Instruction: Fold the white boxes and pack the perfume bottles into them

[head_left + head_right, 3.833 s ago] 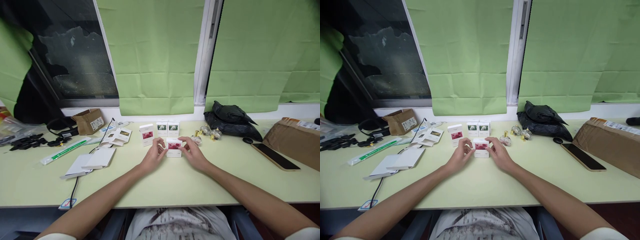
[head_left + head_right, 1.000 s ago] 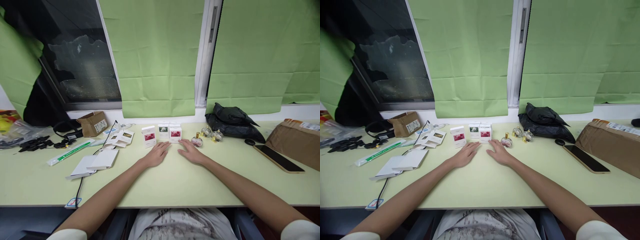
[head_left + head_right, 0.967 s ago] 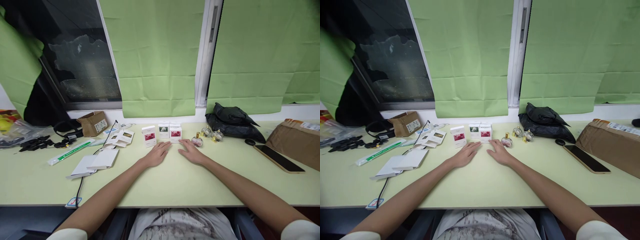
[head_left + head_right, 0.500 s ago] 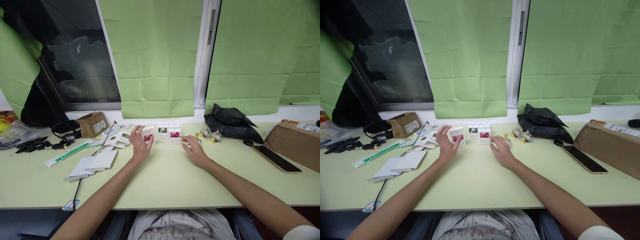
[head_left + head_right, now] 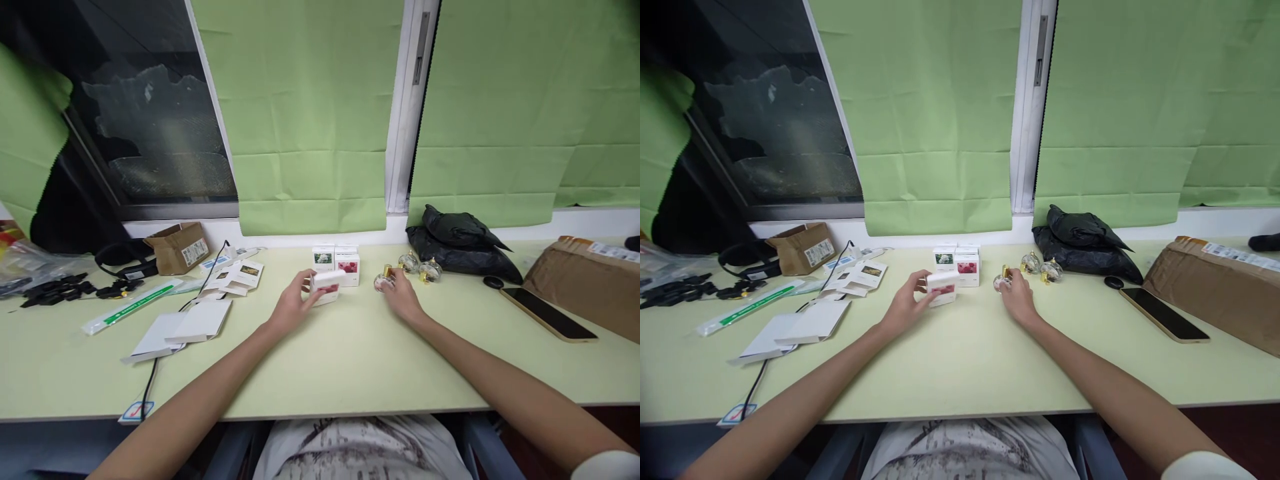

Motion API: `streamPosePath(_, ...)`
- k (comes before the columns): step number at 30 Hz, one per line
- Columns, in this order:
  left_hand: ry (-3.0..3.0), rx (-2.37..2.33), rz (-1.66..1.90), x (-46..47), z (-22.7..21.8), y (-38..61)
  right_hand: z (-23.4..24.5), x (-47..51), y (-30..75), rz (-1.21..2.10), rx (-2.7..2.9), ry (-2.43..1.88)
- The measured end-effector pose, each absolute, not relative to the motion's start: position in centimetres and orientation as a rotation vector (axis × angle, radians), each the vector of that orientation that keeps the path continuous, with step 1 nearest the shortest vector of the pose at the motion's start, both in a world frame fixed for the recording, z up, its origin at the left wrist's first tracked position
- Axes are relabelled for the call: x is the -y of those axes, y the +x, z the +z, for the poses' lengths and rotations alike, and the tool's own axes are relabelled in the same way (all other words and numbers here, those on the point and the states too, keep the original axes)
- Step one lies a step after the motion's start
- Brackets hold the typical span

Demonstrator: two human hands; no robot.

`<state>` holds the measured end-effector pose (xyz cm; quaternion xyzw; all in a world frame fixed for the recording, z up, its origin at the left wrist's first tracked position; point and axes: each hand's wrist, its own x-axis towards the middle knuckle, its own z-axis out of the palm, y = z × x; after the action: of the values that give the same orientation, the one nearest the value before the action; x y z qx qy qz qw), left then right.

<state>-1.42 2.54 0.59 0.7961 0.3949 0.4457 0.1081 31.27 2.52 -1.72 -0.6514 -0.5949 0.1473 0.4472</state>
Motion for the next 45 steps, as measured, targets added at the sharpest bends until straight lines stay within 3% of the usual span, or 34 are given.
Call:
streamPosePath(5,2.941,-0.723,1.240,-1.8,0.0,-0.8,-1.4,-1.6,30.3,0.372,1.603,-1.499)
streamPosePath(15,3.253,-0.740,1.076,-1.1,0.7,-0.8,0.5,2.2,27.9,0.139,1.517,-1.000)
streamPosePath(24,2.848,-0.900,1.108,-0.3,0.6,0.1,0.0,4.5,25.9,0.379,1.633,-0.721)
streamPosePath(33,2.790,-1.024,0.941,0.0,1.3,-0.6,1.1,4.6,26.6,0.232,1.789,-0.797)
streamPosePath(45,3.153,-0.551,1.215,-1.5,-0.2,-1.0,1.4,4.2,26.5,0.159,2.000,-0.705)
